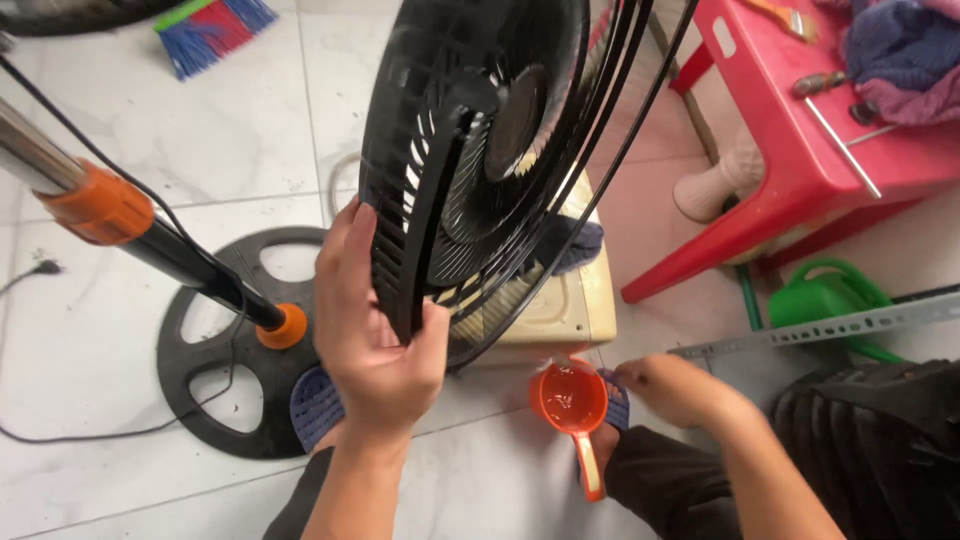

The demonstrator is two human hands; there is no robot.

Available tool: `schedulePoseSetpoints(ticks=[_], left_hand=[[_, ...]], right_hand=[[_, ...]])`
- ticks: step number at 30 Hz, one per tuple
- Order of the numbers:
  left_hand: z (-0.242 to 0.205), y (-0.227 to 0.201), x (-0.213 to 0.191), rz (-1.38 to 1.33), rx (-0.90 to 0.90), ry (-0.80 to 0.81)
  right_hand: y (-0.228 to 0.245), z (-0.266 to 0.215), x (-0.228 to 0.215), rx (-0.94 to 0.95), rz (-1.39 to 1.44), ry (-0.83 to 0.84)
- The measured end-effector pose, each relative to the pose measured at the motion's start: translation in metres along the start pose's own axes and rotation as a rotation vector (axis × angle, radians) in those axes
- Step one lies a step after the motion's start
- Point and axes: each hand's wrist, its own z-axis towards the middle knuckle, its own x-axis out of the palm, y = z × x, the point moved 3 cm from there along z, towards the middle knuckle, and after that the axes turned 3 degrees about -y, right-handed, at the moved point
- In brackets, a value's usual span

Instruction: Cleaning the slats of a plastic fan grill using a toothbrush and water

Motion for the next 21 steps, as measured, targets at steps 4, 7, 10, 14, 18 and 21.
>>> schedulePoseSetpoints(ticks=[4, 7, 10, 14, 18, 21], left_hand=[[0.011, -0.011, -0.008, -0.014, 0.035, -0.011], [0.017, -0.030, -0.007, -0.070, 0.040, -0.024], [0.024, -0.042, -0.006, -0.078, 0.077, 0.026], [0.027, -0.044, 0.000, -0.024, 0.063, 0.103], [0.019, -0.029, 0.002, 0.030, -0.016, 0.206], [0.017, -0.020, 0.008, 0.044, -0.085, 0.219]], right_hand=[[0.023, -0.043, -0.057, -0.110, 0.552, -0.516], [0.033, -0.028, -0.054, -0.343, 0.670, -0.830], [0.073, -0.019, -0.062, -0.627, 0.645, -0.925], [0.098, -0.003, -0.060, -0.728, 0.590, -0.954], [0.087, 0.013, -0.051, -0.602, 0.550, -0.942], [0.102, 0.007, -0.049, -0.610, 0.487, -0.921]])
